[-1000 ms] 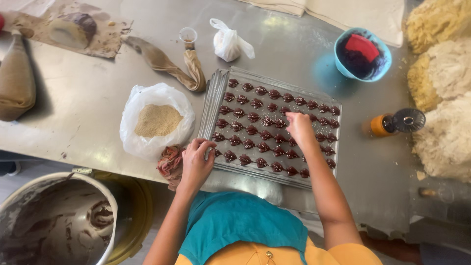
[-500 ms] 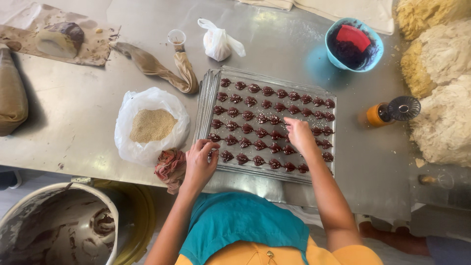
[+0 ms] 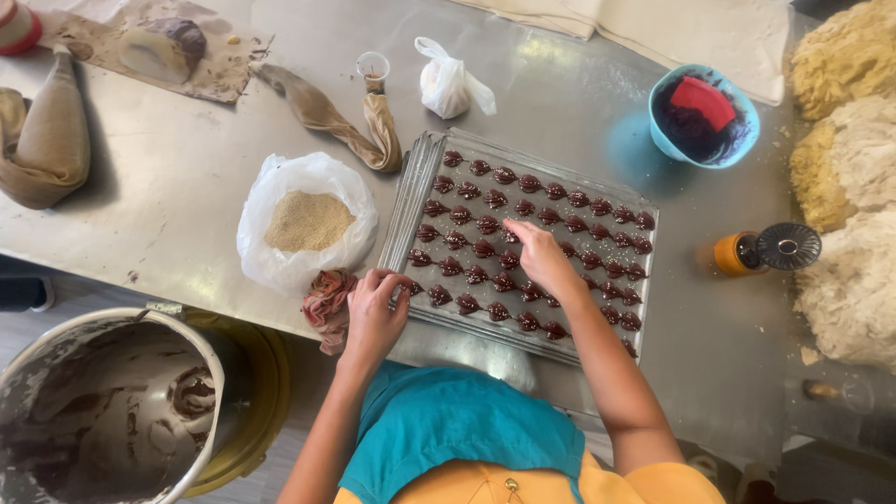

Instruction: The person pipes chocolate into small dollops on a metal baking tray using a cloth piping bag. They sprinkle a granular topping over the dollops, place the tray on a rack, then refill the piping bag and continue piping on a new tray.

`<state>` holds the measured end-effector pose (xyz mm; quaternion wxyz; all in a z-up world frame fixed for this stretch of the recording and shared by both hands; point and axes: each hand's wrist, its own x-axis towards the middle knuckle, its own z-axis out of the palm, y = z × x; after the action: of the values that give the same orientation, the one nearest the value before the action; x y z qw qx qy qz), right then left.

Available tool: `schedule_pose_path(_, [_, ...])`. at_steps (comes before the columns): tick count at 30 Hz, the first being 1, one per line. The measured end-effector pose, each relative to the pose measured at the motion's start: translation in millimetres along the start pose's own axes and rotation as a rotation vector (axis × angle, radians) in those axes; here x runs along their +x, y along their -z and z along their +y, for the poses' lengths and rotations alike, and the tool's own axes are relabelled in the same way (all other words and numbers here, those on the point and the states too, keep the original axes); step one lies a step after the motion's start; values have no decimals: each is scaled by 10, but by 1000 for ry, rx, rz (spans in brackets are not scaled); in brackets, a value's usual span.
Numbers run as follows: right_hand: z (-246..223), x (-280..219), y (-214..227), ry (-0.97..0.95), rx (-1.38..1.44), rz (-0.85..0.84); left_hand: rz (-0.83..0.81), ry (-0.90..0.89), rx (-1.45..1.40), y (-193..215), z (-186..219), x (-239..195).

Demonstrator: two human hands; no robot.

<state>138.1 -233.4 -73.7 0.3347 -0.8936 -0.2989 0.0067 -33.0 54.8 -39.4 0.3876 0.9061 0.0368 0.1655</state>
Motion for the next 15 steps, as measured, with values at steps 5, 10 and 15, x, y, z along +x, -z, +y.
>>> schedule_pose_path(5, [172, 113, -171, -222, 121, -22, 27, 52, 9, 11, 13, -96])
schedule_pose_path(10, [45, 205, -201, -350, 8, -126, 48, 77, 31, 14, 17, -178])
schedule_pose_path(15, [11, 226, -257, 7, -153, -9, 54, 92, 39, -14, 4, -228])
